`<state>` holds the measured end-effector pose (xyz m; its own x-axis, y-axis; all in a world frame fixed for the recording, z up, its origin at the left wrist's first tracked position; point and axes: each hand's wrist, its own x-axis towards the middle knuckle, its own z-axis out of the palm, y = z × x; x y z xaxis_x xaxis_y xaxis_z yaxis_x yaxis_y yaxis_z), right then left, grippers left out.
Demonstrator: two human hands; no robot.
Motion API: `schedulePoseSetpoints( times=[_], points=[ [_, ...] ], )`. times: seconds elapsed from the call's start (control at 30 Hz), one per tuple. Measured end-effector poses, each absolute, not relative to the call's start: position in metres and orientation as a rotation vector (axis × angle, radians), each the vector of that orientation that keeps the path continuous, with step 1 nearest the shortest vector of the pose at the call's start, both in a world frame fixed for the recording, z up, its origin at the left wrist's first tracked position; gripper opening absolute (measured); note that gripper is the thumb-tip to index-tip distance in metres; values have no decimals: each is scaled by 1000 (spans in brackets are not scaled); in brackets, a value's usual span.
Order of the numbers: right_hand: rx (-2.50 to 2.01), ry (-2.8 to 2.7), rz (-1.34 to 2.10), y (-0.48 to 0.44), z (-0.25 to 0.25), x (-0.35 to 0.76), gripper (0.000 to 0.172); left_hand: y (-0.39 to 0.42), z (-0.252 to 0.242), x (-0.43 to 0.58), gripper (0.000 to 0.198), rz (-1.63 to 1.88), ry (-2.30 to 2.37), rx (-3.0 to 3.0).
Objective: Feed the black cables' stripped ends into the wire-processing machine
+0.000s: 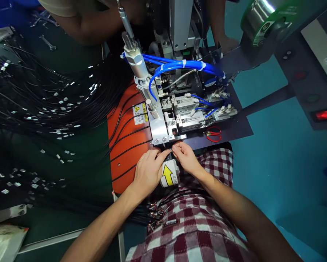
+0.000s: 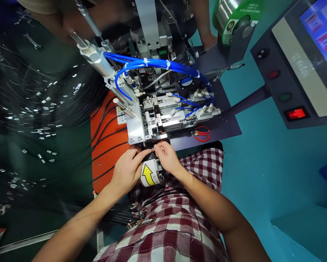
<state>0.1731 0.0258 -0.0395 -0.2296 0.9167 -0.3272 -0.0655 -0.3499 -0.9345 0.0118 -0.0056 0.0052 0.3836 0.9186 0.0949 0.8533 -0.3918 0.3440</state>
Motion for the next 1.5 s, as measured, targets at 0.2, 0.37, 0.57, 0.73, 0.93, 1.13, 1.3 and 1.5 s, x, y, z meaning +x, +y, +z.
schedulePoseSetpoints(
  times=[0.2,0.37,0.57,0.73,0.93,1.13,1.3,1.5],
  points=[
    [-1201,-1084,1696,27,-44,174,33,-7,3,0,34,600,1460,2310],
    [-1238,-1119,1594,24,-45,171,31,-7,0,7,36,522,1519,2334],
    [-1288,-1050,1578,22,-39,168,31,-14,-1,12,37,657,1586,2175],
    [-1243,-1088,1578,25,-44,170,31,-50,-1,-5,41,629,1904,2055],
    [-1220,-1099,1576,26,-51,170,32,-63,-5,-25,47,446,2094,2151],
    [-1236,-1118,1570,30,-52,179,39,-54,-10,-32,51,389,2070,2219],
    [-1329,-1044,1514,7,-54,230,46,-52,-9,-34,49,368,2064,2201],
    [-1468,-868,1440,-20,-69,273,45,-2,3,-61,44,456,1865,2289]
  ],
)
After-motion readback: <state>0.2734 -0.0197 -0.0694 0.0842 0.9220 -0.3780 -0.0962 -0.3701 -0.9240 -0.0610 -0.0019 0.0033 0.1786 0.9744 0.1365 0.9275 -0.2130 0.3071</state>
